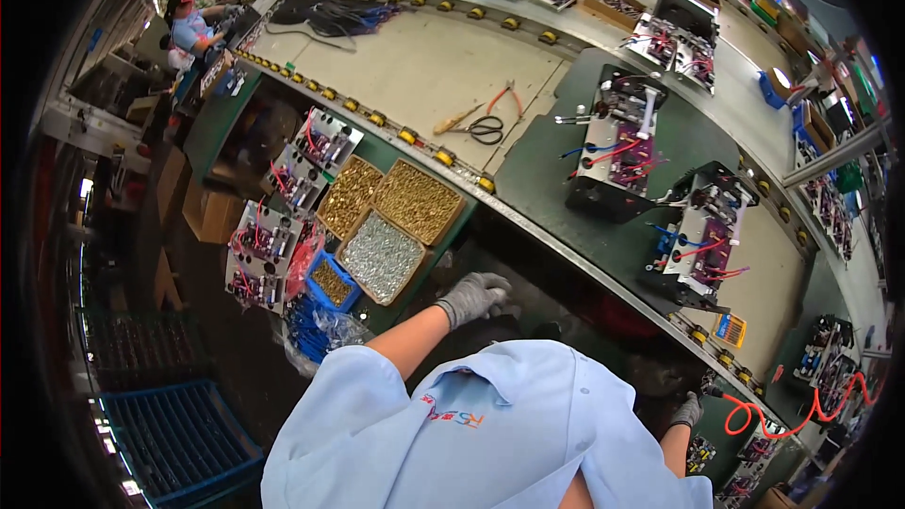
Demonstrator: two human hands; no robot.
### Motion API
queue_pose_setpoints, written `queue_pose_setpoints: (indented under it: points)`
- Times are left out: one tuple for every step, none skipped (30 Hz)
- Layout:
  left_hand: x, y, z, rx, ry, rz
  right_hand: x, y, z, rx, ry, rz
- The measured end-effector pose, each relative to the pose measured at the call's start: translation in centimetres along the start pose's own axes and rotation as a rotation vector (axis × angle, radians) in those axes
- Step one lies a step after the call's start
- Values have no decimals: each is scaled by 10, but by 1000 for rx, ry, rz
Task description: Assembling electronic components onto a metal chassis using an electric screwdriver on a factory assembly line.
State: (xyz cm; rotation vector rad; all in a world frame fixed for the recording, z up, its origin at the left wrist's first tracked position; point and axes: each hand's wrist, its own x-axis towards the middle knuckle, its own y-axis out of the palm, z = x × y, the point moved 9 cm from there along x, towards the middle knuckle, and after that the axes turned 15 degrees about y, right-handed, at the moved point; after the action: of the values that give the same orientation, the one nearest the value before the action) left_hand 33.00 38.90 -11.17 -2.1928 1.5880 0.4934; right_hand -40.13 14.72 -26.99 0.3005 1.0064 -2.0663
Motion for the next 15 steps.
queue_pose_setpoints:
  points:
    - [-10, -28, 11, -21, -20, -77, -13, 1, -12, -82, 142, 50]
    - [-21, -57, 21, -40, -41, -156, -32, 6, -29, -164, 286, 101]
    - [-28, -84, 32, -74, -70, -235, -51, 3, -39, -92, 304, 89]
    - [-34, -108, 44, -106, -99, -310, -65, -2, -49, -90, 307, 77]
    - [-33, -134, 52, -124, -69, -366, -79, -1, -58, -93, 305, 116]
    - [-39, -162, 67, -148, -44, -437, -98, 3, -63, -108, 299, 165]
    - [-56, -192, 92, -170, -74, -513, -137, 18, -59, -38, 348, 234]
    - [-58, -213, 105, -200, -87, -556, -143, 14, -62, -28, 346, 230]
    - [-61, -223, 105, -196, -78, -547, -149, 13, -66, -12, 343, 224]
    - [-71, -235, 108, -196, -112, -627, -153, 13, -70, 3, 340, 222]
    - [-81, -246, 109, -196, -145, -710, -155, 13, -72, 13, 342, 224]
    - [-85, -251, 109, -191, -136, -706, -155, 14, -76, 66, 350, 263]
    - [-88, -255, 113, -97, -204, -671, -155, 16, -78, 118, 357, 303]
    - [-90, -256, 118, -4, -272, -634, -154, 14, -80, 130, 358, 304]
    - [-94, -254, 120, 69, -253, -684, -156, 19, -77, 110, 336, 393]
